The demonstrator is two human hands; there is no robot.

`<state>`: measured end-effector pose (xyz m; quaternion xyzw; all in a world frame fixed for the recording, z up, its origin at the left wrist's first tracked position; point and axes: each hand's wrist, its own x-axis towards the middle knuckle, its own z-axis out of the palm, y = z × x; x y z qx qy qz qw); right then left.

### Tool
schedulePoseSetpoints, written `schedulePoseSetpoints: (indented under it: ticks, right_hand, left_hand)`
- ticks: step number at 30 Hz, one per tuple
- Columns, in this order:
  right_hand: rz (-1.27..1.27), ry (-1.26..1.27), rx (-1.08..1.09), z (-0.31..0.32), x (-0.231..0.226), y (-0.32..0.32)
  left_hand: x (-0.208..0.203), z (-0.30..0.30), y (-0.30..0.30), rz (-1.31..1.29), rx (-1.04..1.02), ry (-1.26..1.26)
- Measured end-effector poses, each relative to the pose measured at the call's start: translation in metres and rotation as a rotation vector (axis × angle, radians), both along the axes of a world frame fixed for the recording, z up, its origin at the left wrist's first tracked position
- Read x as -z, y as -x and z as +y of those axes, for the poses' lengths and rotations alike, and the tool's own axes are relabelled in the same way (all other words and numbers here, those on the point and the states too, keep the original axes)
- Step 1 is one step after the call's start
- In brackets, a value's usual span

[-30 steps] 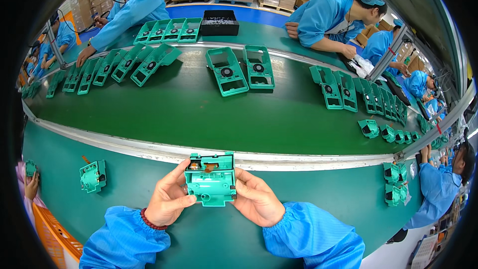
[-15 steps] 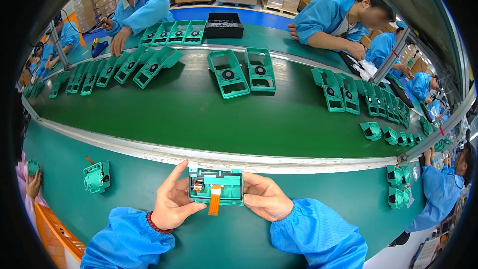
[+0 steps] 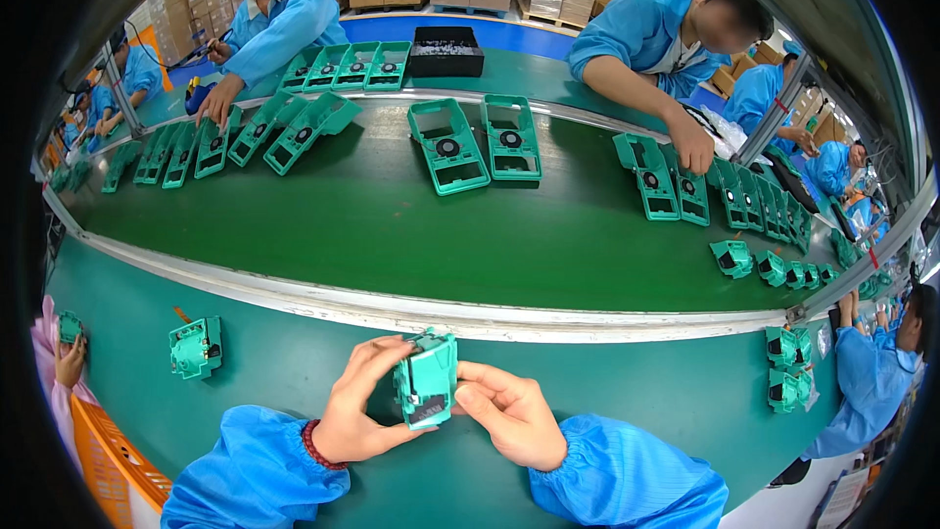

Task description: The person manually assembles green plastic electronics housings by hand on an assembly line.

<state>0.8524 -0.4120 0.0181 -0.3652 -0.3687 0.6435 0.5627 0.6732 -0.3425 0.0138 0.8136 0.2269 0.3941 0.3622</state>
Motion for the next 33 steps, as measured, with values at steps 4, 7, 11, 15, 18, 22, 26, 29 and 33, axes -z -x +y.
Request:
schedulePoseSetpoints:
  ticks: [4,7,11,15,18,22,26,29,33]
  right_hand:
    - [-0.627,-0.506,0.313,0.005,0.004,-0.013]
    - [-0.840,-0.606,0.249,0.003,-0.002,-0.013]
    - [-0.790,-0.656,0.234,-0.001,0.000,-0.011]
    - [-0.753,-0.657,0.220,-0.002,-0.001,-0.008]
    - [-0.788,-0.655,0.202,0.004,-0.001,-0.011]
    - [-0.705,-0.483,0.361,0.004,0.013,-0.021]
    - [-0.716,-0.469,0.278,0.004,0.011,-0.018]
    - [-0.729,-0.474,0.282,0.003,0.011,-0.017]
    - [-0.824,-0.543,0.331,0.006,0.012,-0.018]
  left_hand:
    - [0.004,0.004,0.005,-0.546,0.380,1.122]
    - [0.008,-0.001,0.003,-0.810,0.502,1.438]
    - [0.017,-0.001,0.012,-0.604,0.555,1.404]
    - [0.012,-0.001,0.012,-0.619,0.603,1.469]
    - [-0.007,0.003,0.016,-0.635,0.567,1.276]
    - [-0.060,0.017,0.034,0.204,0.124,0.124]
    - [-0.061,0.005,0.070,0.811,-0.445,-0.136]
    - [-0.054,0.014,0.101,0.972,-0.562,-0.135]
    - [-0.055,0.018,0.128,1.037,-0.612,-0.032]
